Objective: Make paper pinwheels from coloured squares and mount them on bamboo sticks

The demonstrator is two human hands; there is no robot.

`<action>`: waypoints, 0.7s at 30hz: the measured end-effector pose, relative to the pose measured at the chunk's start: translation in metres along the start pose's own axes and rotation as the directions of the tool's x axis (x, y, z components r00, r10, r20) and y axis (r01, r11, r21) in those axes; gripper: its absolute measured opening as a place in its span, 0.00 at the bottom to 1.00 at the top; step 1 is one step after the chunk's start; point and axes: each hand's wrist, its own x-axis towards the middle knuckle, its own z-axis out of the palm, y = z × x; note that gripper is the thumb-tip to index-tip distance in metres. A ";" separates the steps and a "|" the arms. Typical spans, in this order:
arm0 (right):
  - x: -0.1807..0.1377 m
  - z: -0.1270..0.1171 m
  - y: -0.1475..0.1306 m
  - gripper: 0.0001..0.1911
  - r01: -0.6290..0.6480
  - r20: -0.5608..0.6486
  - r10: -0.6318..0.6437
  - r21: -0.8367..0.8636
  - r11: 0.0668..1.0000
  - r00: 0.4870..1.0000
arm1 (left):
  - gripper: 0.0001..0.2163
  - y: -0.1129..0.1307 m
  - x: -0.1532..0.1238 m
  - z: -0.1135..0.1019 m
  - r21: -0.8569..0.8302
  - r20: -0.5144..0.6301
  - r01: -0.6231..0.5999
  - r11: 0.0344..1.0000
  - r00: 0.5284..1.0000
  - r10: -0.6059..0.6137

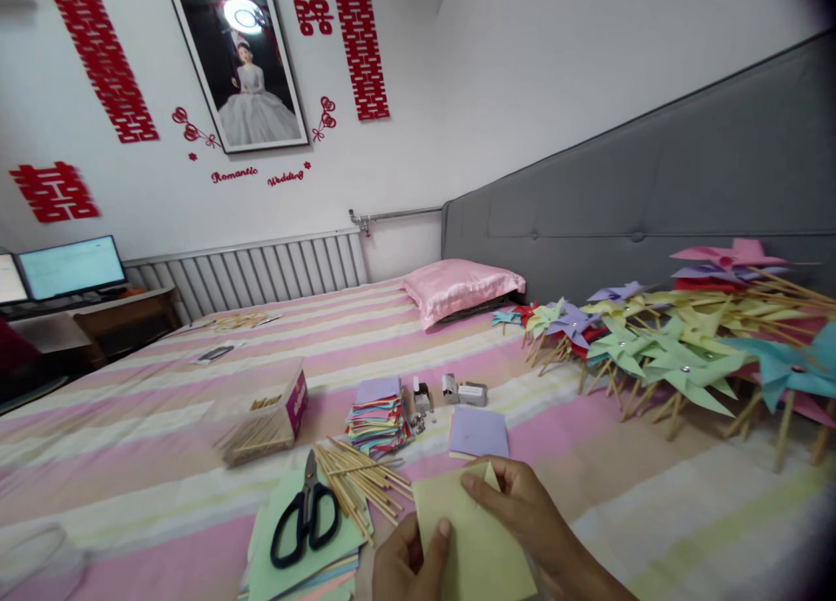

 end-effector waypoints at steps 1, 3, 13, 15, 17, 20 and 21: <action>0.000 0.000 0.000 0.21 -0.003 -0.001 0.003 0.013 1.000 1.000 | 0.19 0.002 0.000 0.000 -0.042 -0.013 0.004 0.999 1.000 -0.005; 0.001 0.000 0.001 0.21 -0.004 -0.004 0.004 0.023 1.000 1.000 | 0.17 0.005 -0.001 0.000 -0.070 -0.028 -0.001 0.998 1.000 0.000; 0.003 -0.001 0.008 0.20 0.006 0.019 -0.006 -0.022 1.000 1.000 | 0.17 0.010 -0.003 0.000 -0.015 -0.026 -0.013 1.000 1.000 0.012; 0.002 -0.001 0.007 0.19 0.002 0.024 -0.002 -0.027 1.000 1.000 | 0.17 0.011 -0.003 0.000 -0.002 -0.034 -0.008 1.000 0.999 0.007; 0.001 0.000 0.005 0.20 -0.006 0.027 0.006 -0.025 1.000 1.000 | 0.18 0.011 -0.003 0.000 0.009 -0.041 -0.008 1.000 0.999 0.008; 0.000 0.001 0.004 0.19 -0.001 0.024 0.002 -0.036 0.999 1.000 | 0.17 0.012 -0.004 0.000 0.015 -0.044 -0.009 1.000 0.999 0.009; 0.000 0.001 0.003 0.19 0.006 0.022 -0.005 -0.041 0.999 1.000 | 0.17 0.012 -0.004 0.001 0.014 -0.043 -0.008 1.000 0.999 0.008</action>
